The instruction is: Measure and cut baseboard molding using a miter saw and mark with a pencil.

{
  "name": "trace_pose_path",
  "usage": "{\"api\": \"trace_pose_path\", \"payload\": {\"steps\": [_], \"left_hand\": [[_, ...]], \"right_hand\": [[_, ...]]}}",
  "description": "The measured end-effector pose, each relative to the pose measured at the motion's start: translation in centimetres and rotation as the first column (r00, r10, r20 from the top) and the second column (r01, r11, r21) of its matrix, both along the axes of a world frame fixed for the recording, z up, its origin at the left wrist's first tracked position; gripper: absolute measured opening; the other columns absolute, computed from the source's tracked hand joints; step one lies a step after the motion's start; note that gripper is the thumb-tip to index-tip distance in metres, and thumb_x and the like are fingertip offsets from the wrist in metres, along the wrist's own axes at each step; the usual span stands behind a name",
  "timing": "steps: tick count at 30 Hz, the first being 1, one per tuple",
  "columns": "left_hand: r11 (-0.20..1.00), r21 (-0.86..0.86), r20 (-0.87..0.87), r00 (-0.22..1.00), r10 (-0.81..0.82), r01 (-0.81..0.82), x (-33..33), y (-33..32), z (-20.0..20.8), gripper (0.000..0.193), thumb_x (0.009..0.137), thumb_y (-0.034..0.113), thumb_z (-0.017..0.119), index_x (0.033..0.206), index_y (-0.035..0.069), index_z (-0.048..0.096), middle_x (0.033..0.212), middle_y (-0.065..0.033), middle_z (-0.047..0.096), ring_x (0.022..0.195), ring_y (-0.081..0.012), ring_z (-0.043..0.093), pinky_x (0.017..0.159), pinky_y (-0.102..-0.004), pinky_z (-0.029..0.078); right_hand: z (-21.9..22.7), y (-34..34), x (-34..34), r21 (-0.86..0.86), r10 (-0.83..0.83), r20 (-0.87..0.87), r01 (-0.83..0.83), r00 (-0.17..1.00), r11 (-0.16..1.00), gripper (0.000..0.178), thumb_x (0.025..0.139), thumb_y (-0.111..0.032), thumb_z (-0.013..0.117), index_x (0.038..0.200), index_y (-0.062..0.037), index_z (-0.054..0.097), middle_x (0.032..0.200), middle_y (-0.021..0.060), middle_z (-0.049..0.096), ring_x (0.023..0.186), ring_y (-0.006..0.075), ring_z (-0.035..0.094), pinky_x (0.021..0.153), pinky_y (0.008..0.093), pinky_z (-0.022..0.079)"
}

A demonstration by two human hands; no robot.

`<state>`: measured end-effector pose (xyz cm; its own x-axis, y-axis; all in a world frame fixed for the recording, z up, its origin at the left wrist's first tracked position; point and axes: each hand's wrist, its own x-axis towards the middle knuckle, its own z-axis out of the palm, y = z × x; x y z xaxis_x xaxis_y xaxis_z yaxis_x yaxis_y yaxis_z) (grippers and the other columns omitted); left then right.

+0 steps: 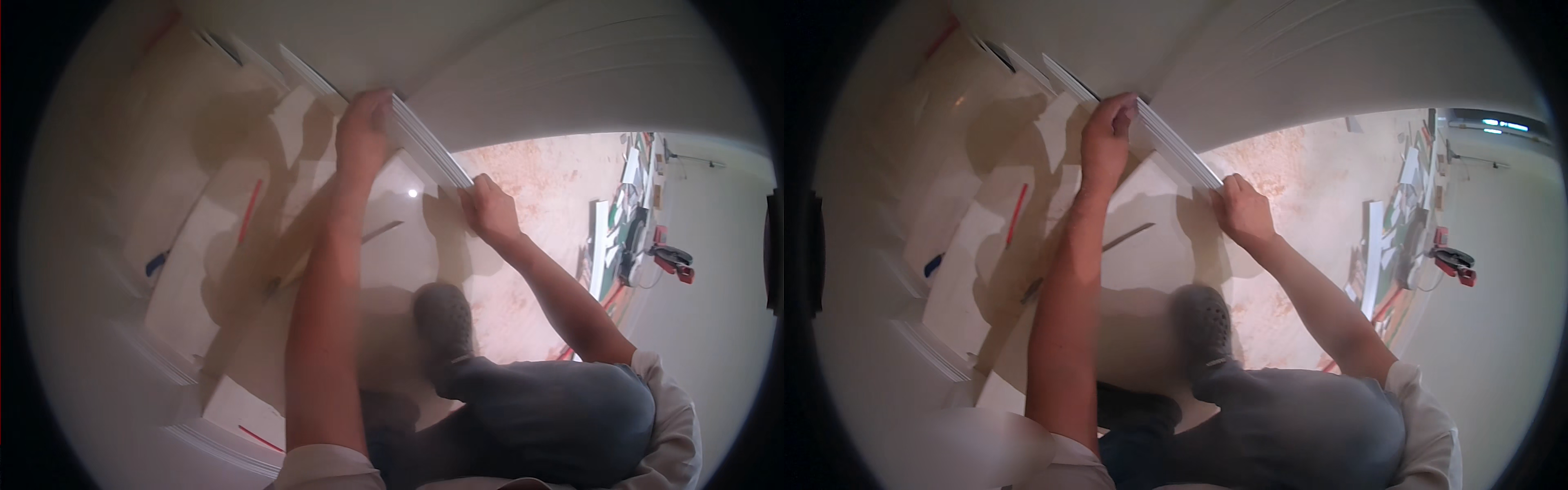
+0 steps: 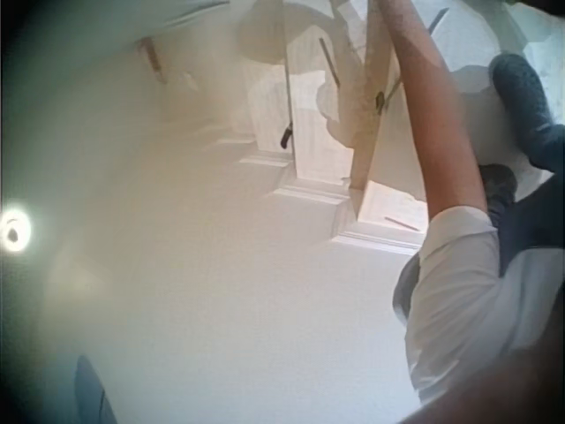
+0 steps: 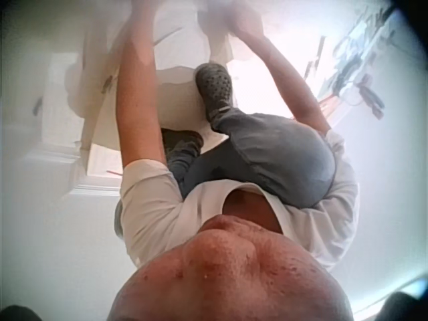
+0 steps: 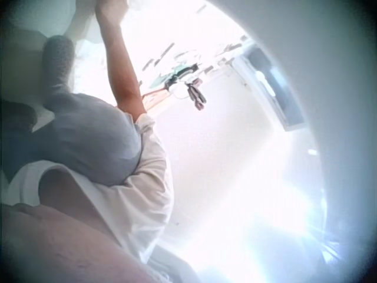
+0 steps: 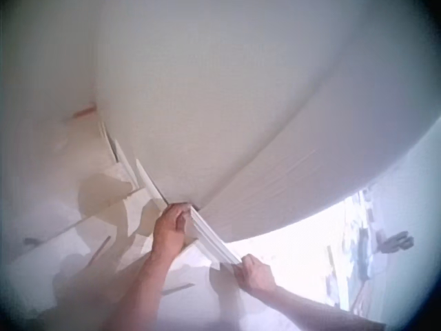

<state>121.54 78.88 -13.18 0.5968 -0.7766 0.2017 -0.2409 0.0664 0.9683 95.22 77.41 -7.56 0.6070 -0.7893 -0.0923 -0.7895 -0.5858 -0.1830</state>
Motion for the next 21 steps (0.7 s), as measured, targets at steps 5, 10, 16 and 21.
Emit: {"api": "trace_pose_path", "payload": {"steps": [5,10,16,21], "left_hand": [[0.998,0.062,-0.118,0.993,0.027,-0.02,-0.3,0.0,0.1,0.023,0.1,0.012,0.058,0.119,0.005,0.069,0.119,-0.0169,0.069,0.111,-0.0349,0.066,0.096,-0.0403,0.051],[0.999,0.032,-0.07,0.997,0.024,-0.022,-0.4,0.1,0.5,0.023,0.099,0.009,0.059,0.119,0.004,0.069,0.117,-0.0166,0.07,0.111,-0.0338,0.066,0.095,-0.0398,0.051],[0.998,0.051,0.005,0.999,-0.035,0.035,0.8,0.5,1.1,0.028,0.098,0.004,0.055,0.124,0.003,0.066,0.117,-0.016,0.071,0.11,-0.0302,0.068,0.095,-0.037,0.052],[0.978,0.187,0.052,0.993,-0.105,0.094,5.0,1.0,2.4,0.035,0.098,0.011,0.059,0.131,0.001,0.061,0.117,-0.0148,0.073,0.111,-0.0262,0.069,0.097,-0.0338,0.052]], "right_hand": [[-0.1,0.0,0.1,-0.024,0.032,0.007,-0.032,0.999,0.999,0.023,0.095,-0.022,0.065,0.095,-0.0031,0.052,0.088,0.0174,0.061,0.078,0.0394,0.065,0.067,0.0495,0.055],[-0.2,0.0,0.1,-0.016,0.041,0.04,-0.04,0.998,0.999,0.025,0.096,-0.025,0.063,0.093,-0.0029,0.051,0.088,0.0195,0.062,0.079,0.042,0.065,0.067,0.0509,0.054],[-0.7,0.0,0.3,-0.016,0.017,0.011,-0.016,1.0,1.0,0.024,0.095,-0.023,0.064,0.094,-0.0026,0.052,0.09,0.0182,0.063,0.079,0.0404,0.066,0.067,0.0498,0.056],[-0.7,0.2,0.4,-0.033,0.004,0.029,-0.003,1.0,0.999,0.029,0.097,-0.029,0.062,0.091,-0.0029,0.053,0.09,0.0211,0.066,0.08,0.0432,0.066,0.069,0.051,0.054]]}}
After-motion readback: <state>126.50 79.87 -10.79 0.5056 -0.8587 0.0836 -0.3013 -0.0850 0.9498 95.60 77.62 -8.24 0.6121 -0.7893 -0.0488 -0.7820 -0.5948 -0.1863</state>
